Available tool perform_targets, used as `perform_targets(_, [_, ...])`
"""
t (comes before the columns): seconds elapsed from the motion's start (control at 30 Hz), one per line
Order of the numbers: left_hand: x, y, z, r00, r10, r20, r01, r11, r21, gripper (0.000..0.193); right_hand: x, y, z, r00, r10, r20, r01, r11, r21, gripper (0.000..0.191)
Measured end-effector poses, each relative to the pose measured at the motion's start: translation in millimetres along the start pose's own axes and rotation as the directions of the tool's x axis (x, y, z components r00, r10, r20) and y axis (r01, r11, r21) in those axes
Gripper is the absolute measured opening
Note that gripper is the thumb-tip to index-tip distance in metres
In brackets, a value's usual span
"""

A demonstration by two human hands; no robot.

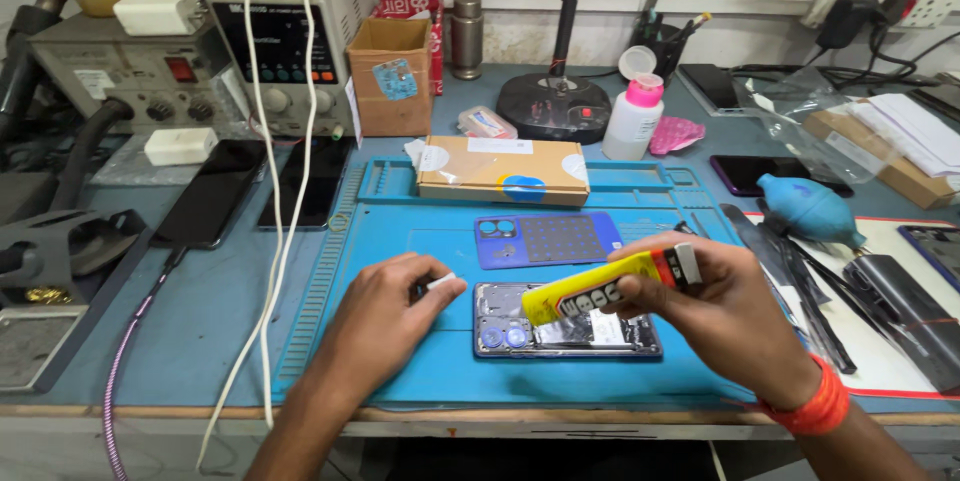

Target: The person tests a smartphone by plugging in a charging cable and dialing on the screen, then removes the back cover. They squeeze adhesive from a yellow tube around the frame of the disassembled phone, then align and press the blue back cover onto the phone body.

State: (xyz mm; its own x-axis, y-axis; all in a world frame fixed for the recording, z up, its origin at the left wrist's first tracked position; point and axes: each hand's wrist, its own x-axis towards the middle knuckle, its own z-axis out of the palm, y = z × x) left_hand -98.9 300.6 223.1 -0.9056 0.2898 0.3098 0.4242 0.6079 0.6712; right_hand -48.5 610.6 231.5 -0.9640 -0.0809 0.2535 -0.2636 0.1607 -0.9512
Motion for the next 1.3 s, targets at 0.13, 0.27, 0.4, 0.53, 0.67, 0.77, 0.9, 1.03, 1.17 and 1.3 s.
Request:
perform_targets(0.13, [-1.3,-2.0,2.9,1.000,0.016,0.022,-0.016,1.000,0.004,0.031,-8.3,-9.9,17.3,1.000,0.009,0.007,-0.007,0.975,-0.222,0.025])
perform_targets(0.27, [-0.9,-2.3,2.4,0.999,-0.011,0.044,0.011,1.000,-0.001,0.033,-8.7,-12.5,27.0,0.999,-0.017,0.035,0.026,0.960,-0.279,0.026])
perform_targets(0.4, [-1.4,-2.5,1.9,0.999,0.028,0.033,-0.028,1.000,0.010,0.034,-6.4,-13.8,31.1,0.997,-0.071,0.033,0.078,0.919,-0.387,0.027])
perform_targets(0.53, [-2.3,-2.4,1.5,0.999,0.037,0.033,-0.037,0.999,0.004,0.034,-5.8,-16.8,32.3,0.994,-0.100,0.045,0.109,0.887,-0.449,0.026])
perform_targets(0.67, [-2.4,-2.0,0.8,0.999,0.038,0.031,-0.038,0.999,0.005,0.034,-6.5,-19.5,32.7,0.992,-0.116,0.052,0.127,0.874,-0.470,0.026])
perform_targets(0.77, [-2.4,-1.6,0.8,0.999,0.034,0.033,-0.034,0.999,0.007,0.034,-7.4,-20.4,33.4,0.989,-0.133,0.057,0.144,0.868,-0.475,0.026])
perform_targets(0.9, [-3.0,-1.6,0.4,0.998,0.052,0.021,-0.052,0.999,0.004,0.034,-6.1,-21.2,34.6,0.974,-0.208,0.085,0.223,0.844,-0.488,0.026])
perform_targets(1.03, [-3.2,-1.6,0.2,0.999,0.047,0.022,-0.047,0.999,-0.003,0.033,-5.2,-21.4,34.1,0.981,-0.184,0.067,0.192,0.836,-0.514,0.025])
perform_targets(1.17, [-3.4,-2.1,1.0,0.998,0.058,0.013,-0.058,0.998,-0.006,0.033,-5.6,-20.6,31.9,0.979,-0.195,0.066,0.201,0.840,-0.504,0.027])
perform_targets(1.3, [-3.2,-2.5,1.1,0.998,0.062,0.014,-0.062,0.998,-0.004,0.033,-6.2,-20.3,31.7,0.984,-0.175,0.044,0.173,0.841,-0.513,0.027])
